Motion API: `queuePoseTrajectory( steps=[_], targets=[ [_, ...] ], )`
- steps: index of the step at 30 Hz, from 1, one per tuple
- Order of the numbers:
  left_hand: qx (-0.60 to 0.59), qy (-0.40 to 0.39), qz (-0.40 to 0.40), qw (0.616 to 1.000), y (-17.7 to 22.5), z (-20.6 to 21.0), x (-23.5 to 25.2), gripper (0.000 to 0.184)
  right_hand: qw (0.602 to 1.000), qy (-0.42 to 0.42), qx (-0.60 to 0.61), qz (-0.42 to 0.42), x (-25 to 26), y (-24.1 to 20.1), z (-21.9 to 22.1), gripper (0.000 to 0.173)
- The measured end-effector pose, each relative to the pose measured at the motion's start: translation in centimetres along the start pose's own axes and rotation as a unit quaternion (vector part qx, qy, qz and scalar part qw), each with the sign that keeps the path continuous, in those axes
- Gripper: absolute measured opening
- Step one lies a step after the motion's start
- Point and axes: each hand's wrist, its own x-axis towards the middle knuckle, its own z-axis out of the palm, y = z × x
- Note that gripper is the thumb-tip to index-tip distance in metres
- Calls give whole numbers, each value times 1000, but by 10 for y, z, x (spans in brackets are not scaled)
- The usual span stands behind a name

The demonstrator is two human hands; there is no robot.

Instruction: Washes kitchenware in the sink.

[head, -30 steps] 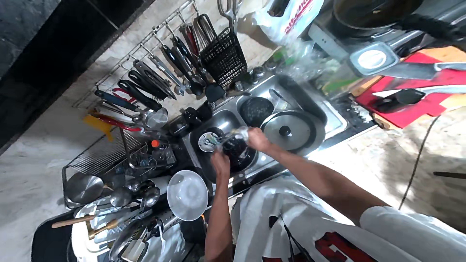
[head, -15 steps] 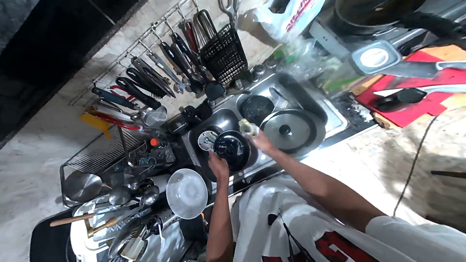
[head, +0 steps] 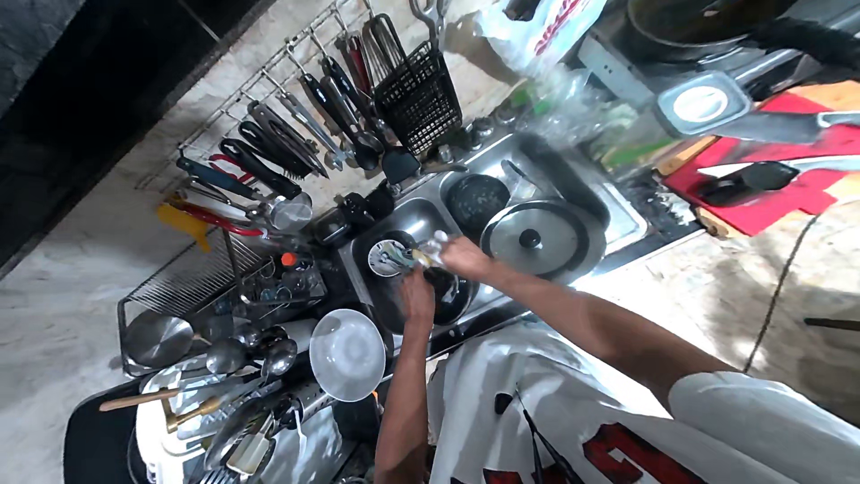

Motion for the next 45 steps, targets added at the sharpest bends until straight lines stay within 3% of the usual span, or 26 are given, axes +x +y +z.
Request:
queuePoseTrajectory(
  steps=[2,5,7,9,11,12,13,14,18,20,22,23,25,27,29,33,34,35,36,38,40,42,45],
  targets=[
    [-8,17,-3,1000,-3,-3,0,37,999,22,-12,35,0,4,1,14],
    [-68,105,-25,992,-15,-16,0,28,970,13,93,224,-6,26,13,25],
    [-132,184,-38,973,-20,-21,1,30,914,13,213,345,-16,28,33,29],
    [-213,263,-57,940,-19,-12,5,40,826,26,359,434,-21,8,45,36],
    [-293,308,-88,901,-18,9,9,37,726,39,481,489,-24,-18,58,43],
    [-322,310,-100,889,-16,17,10,36,699,38,506,504,-25,-24,63,46],
    [-339,299,-112,885,-15,24,10,34,701,30,499,509,-27,-24,64,46],
    [-347,279,-119,888,-16,27,10,34,730,13,464,502,-29,-17,59,46],
    [-328,193,-80,921,-38,18,15,35,892,-18,207,401,-25,17,24,36],
    [-275,137,-11,952,-45,4,21,30,956,12,70,284,-21,24,15,28],
    [-185,92,60,977,-44,-5,27,28,984,49,-16,170,-13,28,11,21],
    [-141,88,70,984,-41,-7,27,28,986,65,-28,152,-10,27,12,19],
    [-111,127,55,984,-34,-6,26,30,975,68,10,212,-9,23,17,21],
    [-153,191,3,970,-29,0,26,29,927,41,119,355,-12,22,28,29],
    [-221,250,-65,941,-24,8,27,29,844,11,272,462,-16,14,47,40],
    [-291,292,-121,903,-11,36,24,35,589,15,578,564,-25,-39,77,52],
    [-287,297,-119,903,-12,43,23,36,553,4,605,573,-26,-47,78,54],
    [-284,299,-119,903,-14,48,22,37,559,-5,593,580,-27,-48,76,55],
    [-283,295,-122,904,-17,50,20,36,608,-18,541,581,-26,-43,73,56],
    [-269,267,-137,915,-26,50,14,36,745,-46,366,555,-23,-26,59,52],
    [-251,216,-150,932,-33,50,7,37,839,-47,206,501,-19,-12,49,42],
    [-255,150,-172,940,-32,51,-1,37,905,-37,87,415,-15,-2,53,46],
    [-290,110,-194,931,-32,57,-6,39,960,-60,-11,272,-8,3,63,48]
  ],
)
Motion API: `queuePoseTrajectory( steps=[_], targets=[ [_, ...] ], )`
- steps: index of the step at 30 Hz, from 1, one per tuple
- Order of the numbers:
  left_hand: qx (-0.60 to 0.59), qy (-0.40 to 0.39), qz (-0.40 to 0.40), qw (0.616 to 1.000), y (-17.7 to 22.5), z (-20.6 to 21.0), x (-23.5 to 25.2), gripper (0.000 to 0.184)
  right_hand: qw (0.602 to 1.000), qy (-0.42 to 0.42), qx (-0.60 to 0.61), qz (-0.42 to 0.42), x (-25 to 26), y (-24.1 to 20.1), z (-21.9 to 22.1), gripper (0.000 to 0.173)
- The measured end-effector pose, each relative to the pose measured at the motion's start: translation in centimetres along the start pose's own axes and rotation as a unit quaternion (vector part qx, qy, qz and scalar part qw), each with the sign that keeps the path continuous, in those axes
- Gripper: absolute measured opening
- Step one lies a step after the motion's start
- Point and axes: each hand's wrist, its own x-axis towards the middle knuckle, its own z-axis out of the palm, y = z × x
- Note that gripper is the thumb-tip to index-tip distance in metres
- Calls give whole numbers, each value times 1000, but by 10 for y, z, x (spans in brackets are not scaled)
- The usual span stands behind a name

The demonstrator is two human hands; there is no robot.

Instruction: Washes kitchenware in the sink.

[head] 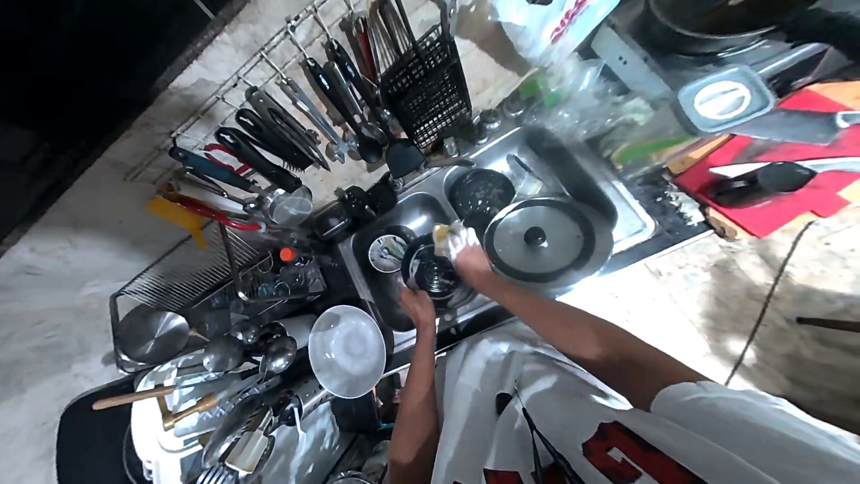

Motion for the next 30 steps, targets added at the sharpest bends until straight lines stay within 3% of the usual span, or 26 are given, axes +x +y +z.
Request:
queuePoseTrajectory(
  steps=[3,6,8,10,12,14,16,19,22,24,26,30],
  targets=[
    [1,-7,-18,1000,2,3,1,46,995,-8,42,-94,-1,-9,12,39],
    [-21,-9,-17,1000,3,-1,6,49,958,-128,163,-196,-24,-21,12,46],
    [-36,0,-11,999,-2,-11,15,49,942,-156,173,-239,-38,-20,11,38],
    [-7,7,-6,1000,-11,-20,26,50,959,-156,108,-209,-41,-10,-1,30],
    [16,-23,-3,1000,-13,-21,23,51,982,-133,39,-127,-35,-7,-10,29],
    [22,-64,-6,998,-7,-12,10,52,991,-99,39,-82,-25,-12,-3,31],
    [1,-84,-11,996,-3,0,3,53,983,-63,115,-128,-20,-21,19,34],
    [-16,-65,-34,997,-17,3,15,60,944,-160,191,-219,-32,-28,24,36],
    [-6,-55,-47,997,-38,-7,29,59,952,-241,68,-173,-38,-14,-1,32],
    [6,-72,-41,997,-40,-6,24,58,972,-214,21,-100,-31,-9,-6,31],
    [10,-100,-43,994,-30,2,12,58,984,-155,36,-80,-20,-10,12,37],
    [-4,-114,-80,990,-27,15,13,64,946,-184,173,-201,-25,-23,46,48]
  ],
)
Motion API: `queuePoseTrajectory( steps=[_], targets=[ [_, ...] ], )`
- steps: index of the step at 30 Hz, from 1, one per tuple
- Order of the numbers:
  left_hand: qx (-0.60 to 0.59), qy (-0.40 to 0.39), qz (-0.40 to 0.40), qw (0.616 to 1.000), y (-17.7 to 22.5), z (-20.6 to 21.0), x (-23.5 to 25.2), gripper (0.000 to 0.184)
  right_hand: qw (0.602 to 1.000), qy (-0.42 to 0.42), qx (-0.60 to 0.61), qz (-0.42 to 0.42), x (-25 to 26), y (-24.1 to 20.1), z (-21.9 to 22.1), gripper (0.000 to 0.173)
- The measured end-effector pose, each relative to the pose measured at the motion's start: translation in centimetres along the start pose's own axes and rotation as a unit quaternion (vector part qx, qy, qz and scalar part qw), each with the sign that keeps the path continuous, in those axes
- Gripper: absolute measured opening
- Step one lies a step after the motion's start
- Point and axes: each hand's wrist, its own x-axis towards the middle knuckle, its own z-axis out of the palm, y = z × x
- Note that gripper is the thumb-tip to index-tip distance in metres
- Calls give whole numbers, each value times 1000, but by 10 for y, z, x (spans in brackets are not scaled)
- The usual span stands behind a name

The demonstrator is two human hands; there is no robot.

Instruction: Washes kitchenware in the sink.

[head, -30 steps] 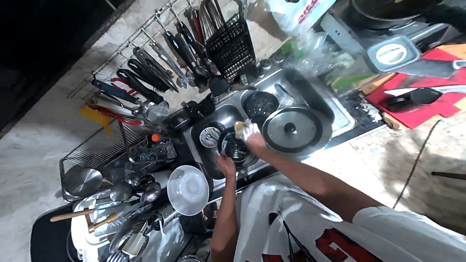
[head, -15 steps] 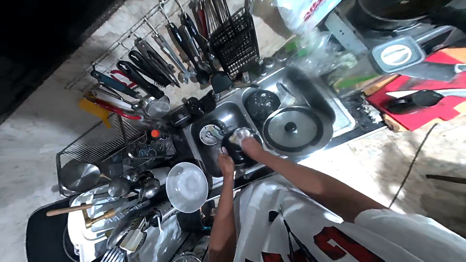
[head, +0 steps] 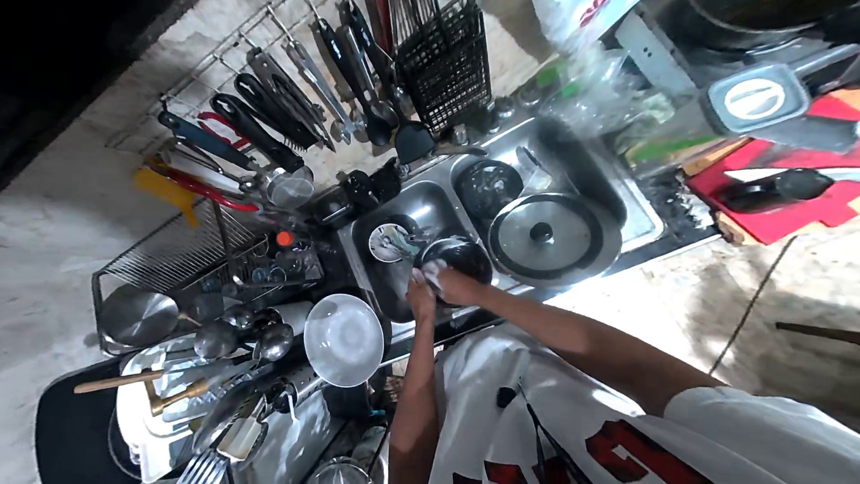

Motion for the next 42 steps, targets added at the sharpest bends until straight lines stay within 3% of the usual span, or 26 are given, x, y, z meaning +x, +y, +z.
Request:
queuePoseTrajectory(
  steps=[3,5,8,10,12,13,15,16,18,20,23,27,30,35,42],
  targets=[
    [-3,28,-4,1000,-16,-11,20,61,995,-92,-20,-21,-17,-7,-8,35],
    [30,37,-13,999,-30,-20,32,54,990,-108,-91,10,-30,-7,-22,43],
    [35,12,3,999,-46,-26,42,35,984,-2,-136,118,-43,-3,-41,57],
    [1,2,10,1000,-57,-22,46,35,964,117,-61,231,-45,1,-44,62],
    [-61,-20,13,998,-66,-13,50,37,922,194,103,318,-45,11,-43,76],
    [-91,-43,17,995,-68,-9,50,38,896,187,202,348,-47,14,-42,77],
    [-115,-88,26,989,-67,-2,52,36,845,123,345,390,-52,16,-43,62],
    [-118,-102,31,987,-65,0,53,35,835,106,358,404,-53,17,-43,54],
    [-150,-122,1,981,-60,2,57,58,845,102,296,433,-55,17,-47,46],
    [-241,-90,-47,965,-61,4,72,62,852,115,232,455,-57,10,-53,41],
    [-372,-35,-87,924,-69,6,108,43,847,120,177,486,-53,1,-56,45],
    [-417,-41,-115,901,-77,14,154,62,842,142,172,491,-38,4,-43,55],
    [-447,-44,-125,885,-78,19,180,54,840,126,177,497,-22,13,-32,49],
    [-450,-29,-128,883,-74,29,207,49,837,103,188,504,4,32,-17,41],
    [-392,4,-139,910,-78,40,228,46,825,134,213,506,36,53,3,58]
  ],
)
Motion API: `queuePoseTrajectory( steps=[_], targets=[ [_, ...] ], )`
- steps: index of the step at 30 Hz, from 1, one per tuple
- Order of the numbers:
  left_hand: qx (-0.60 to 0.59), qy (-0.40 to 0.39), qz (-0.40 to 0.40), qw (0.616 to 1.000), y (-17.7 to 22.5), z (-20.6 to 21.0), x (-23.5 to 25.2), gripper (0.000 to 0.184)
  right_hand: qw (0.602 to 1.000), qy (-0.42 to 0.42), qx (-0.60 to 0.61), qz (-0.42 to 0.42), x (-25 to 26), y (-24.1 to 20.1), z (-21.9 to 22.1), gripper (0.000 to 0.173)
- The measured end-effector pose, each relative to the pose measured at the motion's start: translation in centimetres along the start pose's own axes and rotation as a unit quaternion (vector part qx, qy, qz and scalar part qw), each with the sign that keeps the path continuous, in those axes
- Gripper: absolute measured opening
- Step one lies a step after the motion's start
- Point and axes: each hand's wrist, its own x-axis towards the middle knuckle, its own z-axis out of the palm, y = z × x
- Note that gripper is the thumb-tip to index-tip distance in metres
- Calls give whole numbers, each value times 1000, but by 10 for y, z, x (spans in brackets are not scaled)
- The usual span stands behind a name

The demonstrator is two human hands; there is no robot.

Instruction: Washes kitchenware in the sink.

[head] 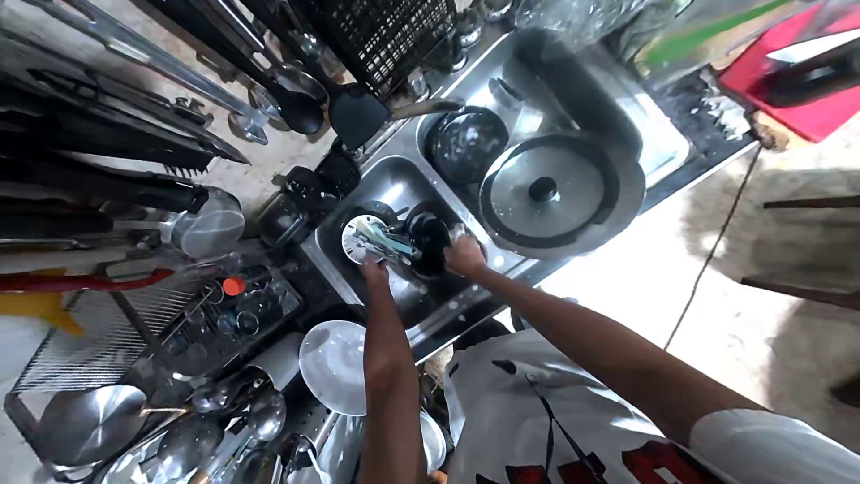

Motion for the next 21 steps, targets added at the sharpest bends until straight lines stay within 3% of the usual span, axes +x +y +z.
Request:
queuePoseTrajectory(
  steps=[6,12,16,21],
  targets=[
    [27,18,34,999,16,-5,-12,42,996,13,75,-42,30,-7,19,61],
    [83,6,36,996,44,-8,-49,35,988,-36,137,-53,62,-31,41,61],
    [92,26,11,995,36,-1,-45,39,989,-80,114,-38,80,-46,61,50],
    [63,18,26,997,17,2,-28,45,988,-117,93,-28,89,-52,71,51]
  ],
)
